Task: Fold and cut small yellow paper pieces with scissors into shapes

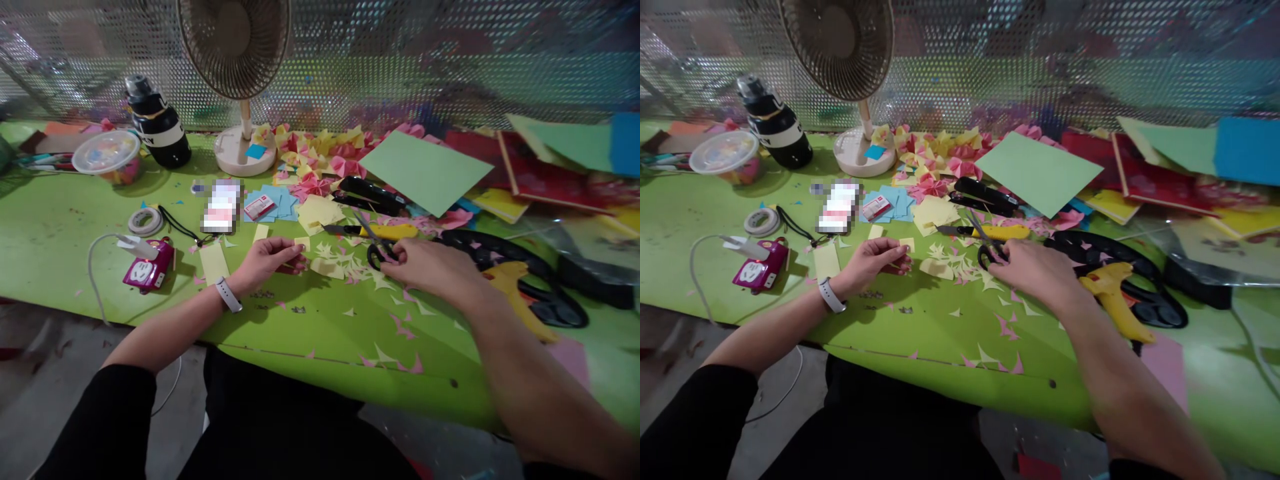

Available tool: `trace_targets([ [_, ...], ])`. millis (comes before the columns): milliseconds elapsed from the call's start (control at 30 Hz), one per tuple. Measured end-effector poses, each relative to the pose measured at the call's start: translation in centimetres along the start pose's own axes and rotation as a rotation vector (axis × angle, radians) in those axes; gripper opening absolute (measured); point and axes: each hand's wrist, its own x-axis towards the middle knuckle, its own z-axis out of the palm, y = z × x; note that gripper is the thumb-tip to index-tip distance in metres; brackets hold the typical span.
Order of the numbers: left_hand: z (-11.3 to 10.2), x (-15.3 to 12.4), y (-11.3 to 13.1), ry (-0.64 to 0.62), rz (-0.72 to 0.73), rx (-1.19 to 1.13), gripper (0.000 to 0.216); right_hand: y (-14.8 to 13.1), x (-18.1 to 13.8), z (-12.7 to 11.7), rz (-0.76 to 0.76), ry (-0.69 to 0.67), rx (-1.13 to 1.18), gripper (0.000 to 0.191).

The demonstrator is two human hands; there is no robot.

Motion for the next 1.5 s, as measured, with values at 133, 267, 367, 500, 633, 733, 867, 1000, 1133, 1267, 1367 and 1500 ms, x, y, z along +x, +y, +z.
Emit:
trace_targets([
  [133, 0.1, -0.1, 0.1, 0.006, -0.003, -0.01, 0.029, 0.5, 1.2, 1.1, -0.019, 0.052, 0.096, 0.024],
  [267, 0.2, -0.1, 0.1, 0.014, 0.012, -0.034, 0.03, 1.2, 1.8, 1.4, -0.072, 0.147, 0.043, 0.029],
  [367, 0.2, -0.1, 0.0, 0.017, 0.031, -0.035, 0.03, 1.5, 1.8, 1.4, -0.104, 0.186, -0.009, 0.032],
  [500, 0.1, -0.1, 0.0, 0.011, 0.026, -0.039, 0.028, 1.6, 1.7, 1.9, -0.113, 0.191, -0.016, 0.028],
  [633, 0.3, -0.3, 0.3, 0.009, 0.006, -0.038, 0.026, 1.6, 1.8, 2.5, -0.179, 0.194, 0.065, 0.025],
  [733, 0.4, -0.3, 0.3, 0.01, 0.004, -0.042, 0.026, 1.4, 1.9, 2.0, -0.17, 0.194, 0.103, 0.021],
  [867, 0.2, -0.2, 0.1, -0.004, 0.008, -0.051, 0.026, 0.9, 1.2, 0.3, -0.05, 0.08, 0.226, 0.023],
  [1000, 0.1, -0.1, -0.1, -0.011, 0.009, -0.062, 0.024, 0.7, 0.1, -0.3, 0.036, -0.039, 0.634, 0.024],
  [1133, 0.2, -0.2, -0.2, -0.011, 0.019, -0.08, 0.026, -0.5, -1.2, 0.9, -0.085, -0.218, 1.026, 0.026],
  [1267, 0.5, -0.4, -0.1, 0.015, 0.02, -0.088, 0.028, -3.0, -2.6, 2.5, -0.144, -0.299, 1.053, 0.043],
  [1367, 0.8, -0.6, 0.0, 0.026, 0.012, -0.1, 0.026, -4.4, -3.3, 3.3, -0.208, -0.335, 1.025, 0.05],
  [1500, 1.3, -0.9, 0.0, 0.018, 0.0, -0.15, 0.025, -5.0, -3.8, 3.9, -0.292, -0.368, 0.969, 0.053],
])
